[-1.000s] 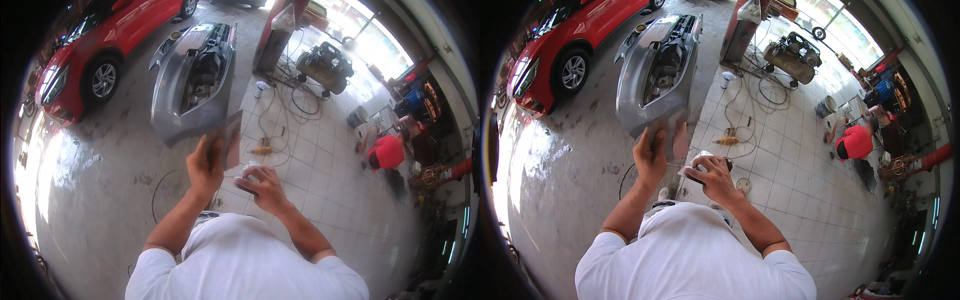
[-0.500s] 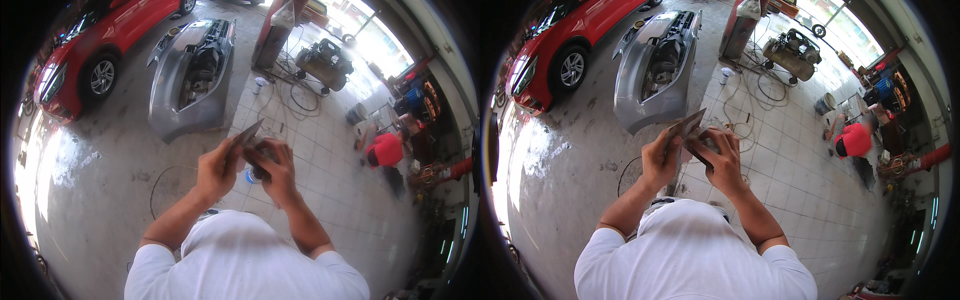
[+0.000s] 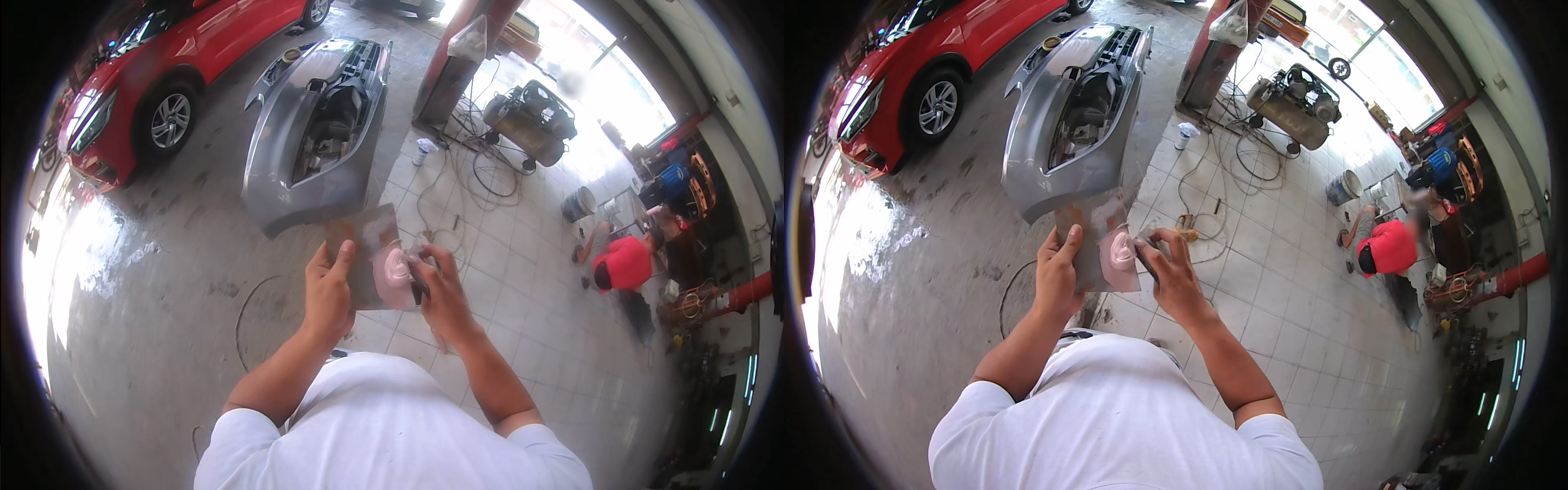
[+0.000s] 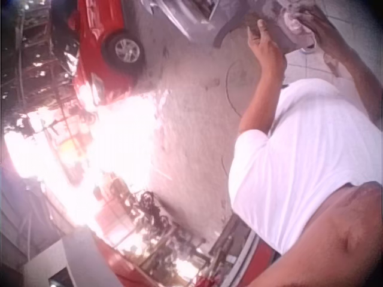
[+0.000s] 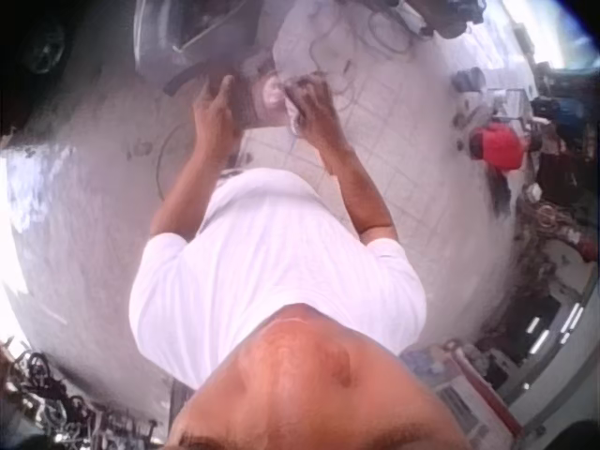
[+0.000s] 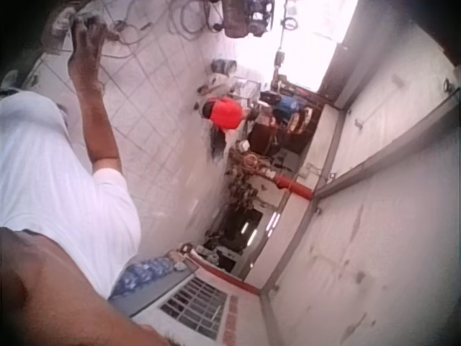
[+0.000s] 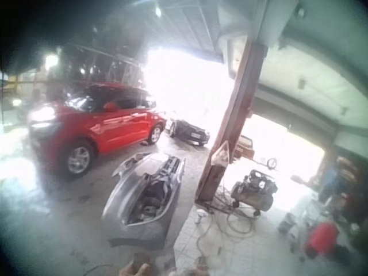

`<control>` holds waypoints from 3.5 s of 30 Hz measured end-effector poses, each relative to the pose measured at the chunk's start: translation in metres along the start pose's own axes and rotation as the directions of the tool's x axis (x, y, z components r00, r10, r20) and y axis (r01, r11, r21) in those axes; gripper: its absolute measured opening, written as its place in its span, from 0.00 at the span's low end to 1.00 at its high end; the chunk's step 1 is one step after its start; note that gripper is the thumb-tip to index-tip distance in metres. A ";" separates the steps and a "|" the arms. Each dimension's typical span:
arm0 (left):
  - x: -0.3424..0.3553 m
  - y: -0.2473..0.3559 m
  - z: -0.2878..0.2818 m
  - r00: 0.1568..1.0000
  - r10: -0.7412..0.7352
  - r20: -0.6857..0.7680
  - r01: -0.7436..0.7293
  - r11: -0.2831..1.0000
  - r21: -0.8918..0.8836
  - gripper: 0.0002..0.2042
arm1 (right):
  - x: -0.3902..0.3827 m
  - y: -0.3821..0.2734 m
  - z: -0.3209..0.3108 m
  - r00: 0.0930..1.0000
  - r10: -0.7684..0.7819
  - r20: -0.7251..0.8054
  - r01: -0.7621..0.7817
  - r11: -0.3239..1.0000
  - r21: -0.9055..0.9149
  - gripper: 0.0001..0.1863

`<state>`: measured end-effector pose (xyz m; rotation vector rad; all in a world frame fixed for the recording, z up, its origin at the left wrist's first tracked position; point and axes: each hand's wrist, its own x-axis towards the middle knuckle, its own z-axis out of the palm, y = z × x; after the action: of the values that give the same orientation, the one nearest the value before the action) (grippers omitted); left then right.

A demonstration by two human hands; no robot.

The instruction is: The person mixes body filler in a container using a spreader, then applies the filler to a car bumper resting on the floor. The person smooths the filler over the bumper surface and applies masking tape to the edge.

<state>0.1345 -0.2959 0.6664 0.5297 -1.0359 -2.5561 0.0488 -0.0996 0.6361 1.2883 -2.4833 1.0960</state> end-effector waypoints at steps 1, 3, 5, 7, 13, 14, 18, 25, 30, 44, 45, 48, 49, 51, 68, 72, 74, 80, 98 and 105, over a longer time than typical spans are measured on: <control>-0.004 -0.004 -0.005 0.998 0.049 0.027 -0.052 0.989 0.142 0.15 | -0.004 0.012 -0.007 0.999 -0.008 0.050 0.014 0.994 -0.113 0.39; -0.012 -0.015 -0.017 0.986 0.140 0.087 -0.163 0.897 0.410 0.15 | -0.007 0.020 -0.020 0.987 -0.013 0.158 0.064 0.945 -0.321 0.36; -0.010 -0.025 -0.024 0.905 0.324 0.274 -0.423 0.641 0.640 0.13 | -0.002 0.010 -0.026 0.998 -0.053 0.044 0.063 0.958 -0.281 0.33; -0.015 -0.024 -0.014 0.815 0.348 0.463 -0.579 0.473 0.664 0.11 | 0.012 -0.014 -0.032 0.996 -0.093 -0.019 0.089 0.982 -0.165 0.34; 0.001 -0.004 0.004 0.773 0.499 0.391 -0.594 0.356 0.721 0.12 | -0.005 -0.034 0.003 0.995 -0.061 0.077 0.060 0.998 0.011 0.39; 0.003 -0.002 0.004 0.769 0.513 0.382 -0.592 0.345 0.728 0.11 | -0.008 -0.029 0.004 0.992 -0.056 0.114 0.055 0.998 0.013 0.39; 0.022 0.005 0.002 0.609 0.750 0.259 -0.697 0.350 0.625 0.11 | -0.011 -0.046 -0.001 0.981 -0.190 0.033 0.187 0.979 0.082 0.36; 0.013 0.008 -0.006 0.985 -0.169 0.017 0.169 0.985 0.025 0.18 | 0.013 -0.002 0.003 1.000 0.018 0.004 -0.018 0.998 -0.053 0.42; 0.011 -0.003 -0.011 0.926 0.360 0.117 -0.372 0.812 0.450 0.12 | 0.017 -0.022 -0.026 0.998 -0.032 -0.052 0.018 0.970 -0.244 0.33; 0.019 0.012 0.007 0.726 0.562 0.395 -0.666 0.436 0.605 0.11 | 0.017 -0.043 -0.012 0.986 -0.165 -0.011 0.161 0.972 -0.171 0.33; 0.026 0.015 0.006 0.725 0.588 0.359 -0.665 0.459 0.590 0.10 | 0.013 -0.034 -0.009 0.981 -0.187 0.060 0.194 0.969 -0.153 0.34; 0.027 0.018 0.007 0.690 0.607 0.394 -0.694 0.398 0.600 0.11 | 0.009 -0.021 -0.014 0.979 -0.201 -0.019 0.196 0.968 -0.157 0.35; 0.023 0.019 0.009 0.672 0.609 0.422 -0.704 0.347 0.620 0.11 | 0.017 -0.027 -0.023 0.979 -0.188 -0.074 0.174 0.972 -0.160 0.35; 0.007 0.015 0.013 0.681 0.535 0.500 -0.717 0.347 0.604 0.11 | 0.031 -0.045 -0.031 0.975 -0.181 -0.127 0.160 0.975 -0.155 0.35; 0.003 -0.002 -0.010 0.990 0.124 -0.062 -0.120 0.991 0.062 0.15 | 0.021 0.017 -0.002 0.993 -0.082 0.084 0.092 0.988 -0.124 0.45; 0.010 -0.029 -0.024 0.928 0.368 -0.056 -0.348 0.912 0.217 0.15 | 0.000 -0.017 -0.003 0.998 -0.033 -0.046 0.050 0.895 0.444 0.43; 0.010 -0.032 -0.021 0.929 0.365 -0.064 -0.349 0.919 0.181 0.15 | -0.001 -0.038 0.010 0.978 -0.117 -0.174 0.197 0.799 0.568 0.41; 0.008 -0.025 -0.015 0.955 0.291 -0.060 -0.291 0.957 0.008 0.14 | -0.028 0.009 0.037 0.994 -0.104 0.041 0.099 0.989 0.108 0.42; 0.008 -0.004 0.016 0.707 0.620 0.340 -0.645 0.368 0.670 0.12 | -0.030 -0.020 0.004 0.985 -0.106 0.134 0.105 0.994 0.014 0.32; 0.020 -0.009 0.020 0.997 0.071 0.017 -0.072 0.997 0.040 0.15 | 0.001 -0.033 -0.007 0.922 -0.221 -0.319 0.322 0.895 0.308 0.45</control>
<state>0.1067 -0.2863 0.6687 0.4751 -1.0941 -2.4858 0.0722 -0.1077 0.6595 1.4039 -1.8880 1.5739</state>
